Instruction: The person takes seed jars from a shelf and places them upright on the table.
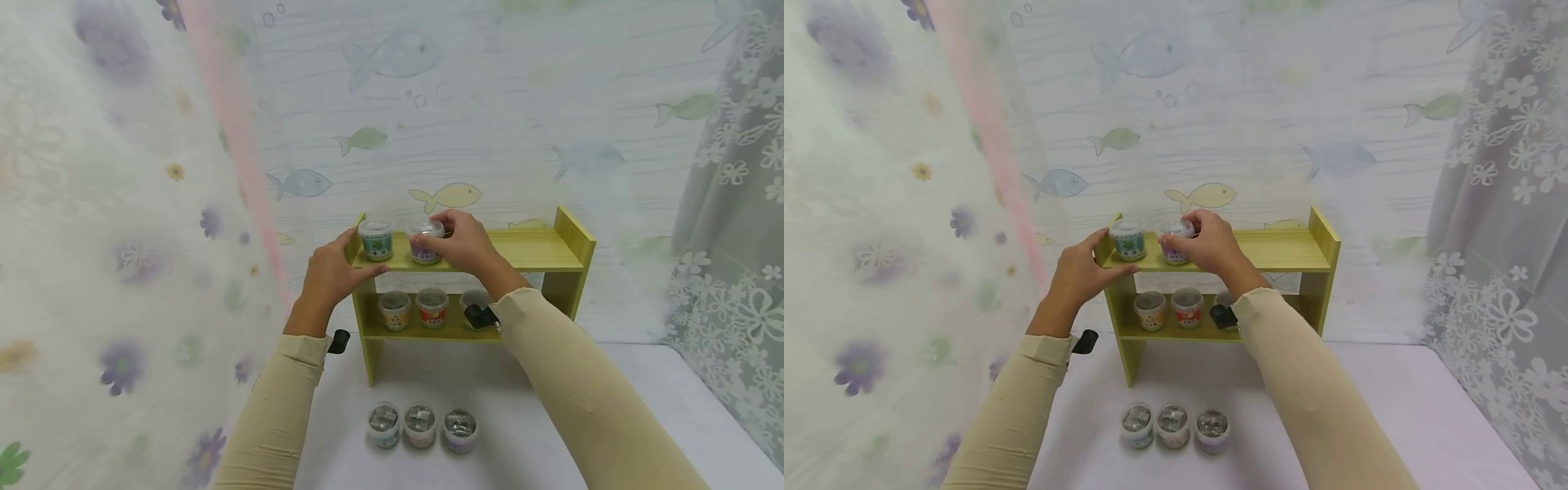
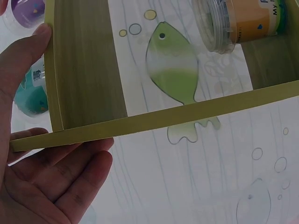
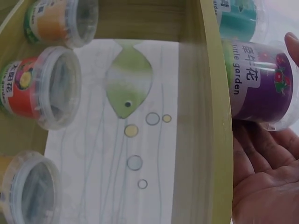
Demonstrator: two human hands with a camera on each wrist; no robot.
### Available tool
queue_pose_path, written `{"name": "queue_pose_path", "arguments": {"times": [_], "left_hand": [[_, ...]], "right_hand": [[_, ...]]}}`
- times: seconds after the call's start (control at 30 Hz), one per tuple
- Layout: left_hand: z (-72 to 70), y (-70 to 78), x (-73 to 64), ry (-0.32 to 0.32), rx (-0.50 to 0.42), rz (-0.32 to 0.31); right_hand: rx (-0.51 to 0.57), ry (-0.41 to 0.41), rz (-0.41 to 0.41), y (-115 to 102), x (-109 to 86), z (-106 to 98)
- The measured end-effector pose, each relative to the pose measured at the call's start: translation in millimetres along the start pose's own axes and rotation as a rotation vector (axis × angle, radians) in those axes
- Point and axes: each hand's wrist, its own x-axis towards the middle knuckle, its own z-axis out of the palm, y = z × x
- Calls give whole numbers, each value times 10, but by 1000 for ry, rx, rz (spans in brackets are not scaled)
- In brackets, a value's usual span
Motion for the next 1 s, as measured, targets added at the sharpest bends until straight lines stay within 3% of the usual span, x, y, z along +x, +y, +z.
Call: {"name": "queue_pose_path", "arguments": {"times": [1.0], "left_hand": [[19,-3,27,-15,-7,-24]], "right_hand": [[-79,-38,-58,10,-123,-107]]}}
